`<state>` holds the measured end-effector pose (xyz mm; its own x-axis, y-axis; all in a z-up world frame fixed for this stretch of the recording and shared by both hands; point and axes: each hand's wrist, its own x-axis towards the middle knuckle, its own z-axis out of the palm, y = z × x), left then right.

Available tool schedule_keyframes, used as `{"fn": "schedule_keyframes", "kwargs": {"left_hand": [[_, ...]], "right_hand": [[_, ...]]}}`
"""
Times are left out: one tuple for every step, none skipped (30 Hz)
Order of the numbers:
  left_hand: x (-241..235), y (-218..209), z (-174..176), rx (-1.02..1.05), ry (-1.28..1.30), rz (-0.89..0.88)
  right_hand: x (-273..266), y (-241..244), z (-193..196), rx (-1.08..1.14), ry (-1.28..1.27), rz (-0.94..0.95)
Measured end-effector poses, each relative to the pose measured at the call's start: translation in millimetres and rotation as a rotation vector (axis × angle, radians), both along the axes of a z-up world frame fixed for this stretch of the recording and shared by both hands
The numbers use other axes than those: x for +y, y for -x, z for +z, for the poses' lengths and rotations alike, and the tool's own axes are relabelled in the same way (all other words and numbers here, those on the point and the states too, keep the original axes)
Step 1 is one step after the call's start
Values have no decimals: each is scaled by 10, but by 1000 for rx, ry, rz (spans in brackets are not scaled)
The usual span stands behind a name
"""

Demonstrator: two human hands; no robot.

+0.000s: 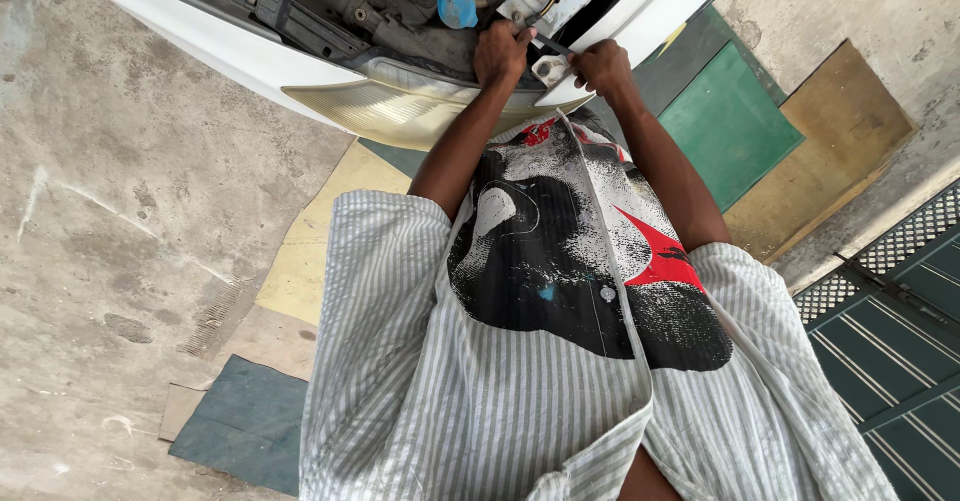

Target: The person uses a wrench to tighten or loosen bolts on the front section of a car engine bay. They repeatedly reposition the wrench and their hands to access different fasteners within the engine compartment.

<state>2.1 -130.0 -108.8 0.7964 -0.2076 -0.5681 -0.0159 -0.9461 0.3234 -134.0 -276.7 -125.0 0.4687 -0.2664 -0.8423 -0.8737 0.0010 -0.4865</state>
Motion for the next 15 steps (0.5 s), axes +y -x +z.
{"fn": "schedule_keyframes", "kwargs": {"left_hand": [[-3,-41,-20,18,8,31],[1,-59,-44,39,15,62],[13,-72,-67,40,43,77],[34,-109,-84,39,71,91],[46,-135,-101,37,98,104],[38,-121,-124,43,80,109],[25,-103,-143,48,62,114],[25,-119,-149,47,43,123],[13,-131,-153,32,39,123],[17,-118,-152,18,31,124],[28,-107,-147,4,24,126],[23,-84,-143,0,15,119],[20,-55,-132,-5,5,112],[-6,-73,-122,-15,-1,105],[-29,-88,-111,-28,10,96]], "right_hand": [[-62,-33,17,-32,62,57],[-109,-45,37,-61,125,114],[-144,-70,52,-51,255,217],[-171,-120,62,-44,384,319],[-190,-158,69,-38,513,421],[-232,-164,70,-61,553,422],[-279,-166,65,-84,594,423],[-307,-206,53,-115,633,427],[-355,-242,37,-219,692,465],[-395,-253,15,-323,747,502],[-421,-254,-7,-429,800,537],[-453,-224,-24,-481,826,584],[-480,-192,-37,-534,850,630],[-518,-206,-50,-590,879,676],[-534,-212,-59,-572,899,721]]}}
